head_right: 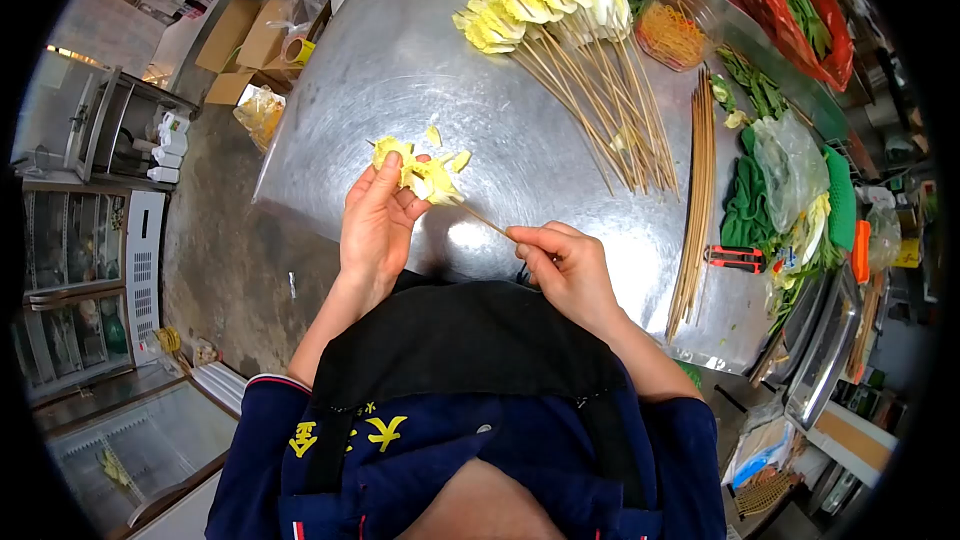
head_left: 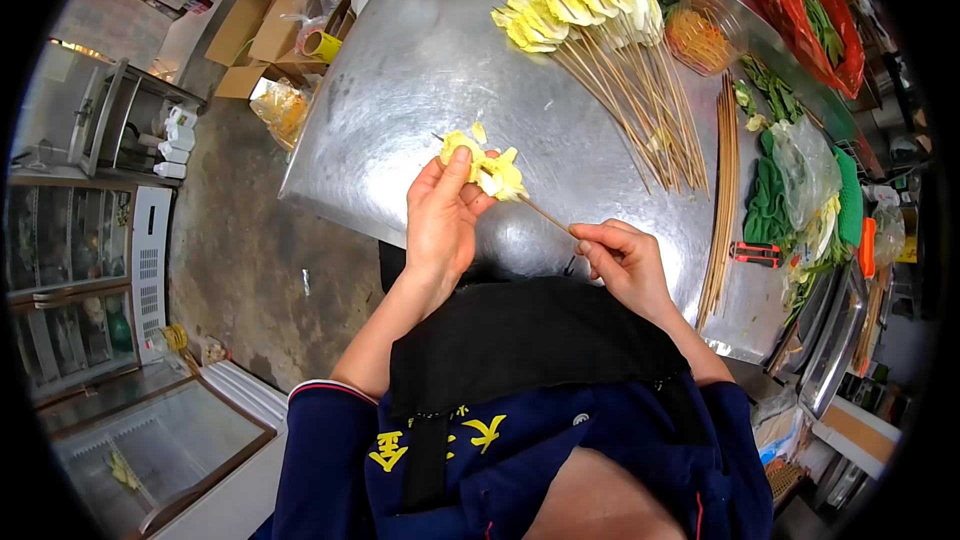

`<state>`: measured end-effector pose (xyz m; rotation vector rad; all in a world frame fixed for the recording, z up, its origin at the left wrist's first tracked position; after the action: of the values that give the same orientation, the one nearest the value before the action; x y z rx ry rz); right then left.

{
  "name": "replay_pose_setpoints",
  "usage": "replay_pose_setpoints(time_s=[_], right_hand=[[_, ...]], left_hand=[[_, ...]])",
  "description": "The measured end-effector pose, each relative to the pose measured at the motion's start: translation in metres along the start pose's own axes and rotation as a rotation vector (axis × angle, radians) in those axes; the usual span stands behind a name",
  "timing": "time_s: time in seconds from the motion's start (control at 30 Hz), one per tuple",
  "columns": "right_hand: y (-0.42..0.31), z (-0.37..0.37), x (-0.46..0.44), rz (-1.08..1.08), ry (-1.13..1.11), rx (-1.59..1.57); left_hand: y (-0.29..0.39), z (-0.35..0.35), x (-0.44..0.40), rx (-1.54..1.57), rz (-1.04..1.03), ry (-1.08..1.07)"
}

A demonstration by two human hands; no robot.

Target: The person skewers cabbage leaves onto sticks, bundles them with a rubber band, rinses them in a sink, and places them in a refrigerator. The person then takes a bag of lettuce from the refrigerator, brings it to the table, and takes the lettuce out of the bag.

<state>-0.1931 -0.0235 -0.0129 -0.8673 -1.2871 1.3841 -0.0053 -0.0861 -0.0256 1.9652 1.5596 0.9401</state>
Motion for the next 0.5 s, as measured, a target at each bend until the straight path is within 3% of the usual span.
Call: replay_pose_setpoints(time_s=[0.5], right_hand=[[0.009, 0.001, 0.004, -0.054, 0.052, -0.143]], left_hand=[[-0.011, -0.012, 0.005, 0.055, 0.051, -0.048]])
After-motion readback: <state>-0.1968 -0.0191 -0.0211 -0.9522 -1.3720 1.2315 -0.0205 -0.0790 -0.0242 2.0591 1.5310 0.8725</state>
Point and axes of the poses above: each hand's wrist, its own x-axis away from the middle knuckle, its own z-axis out of the back of the hand, y = z × x, the point moved 9 cm from there along -x, towards the middle knuckle, and after that the axes turned 5 degrees about -y, right-handed, at the moved point
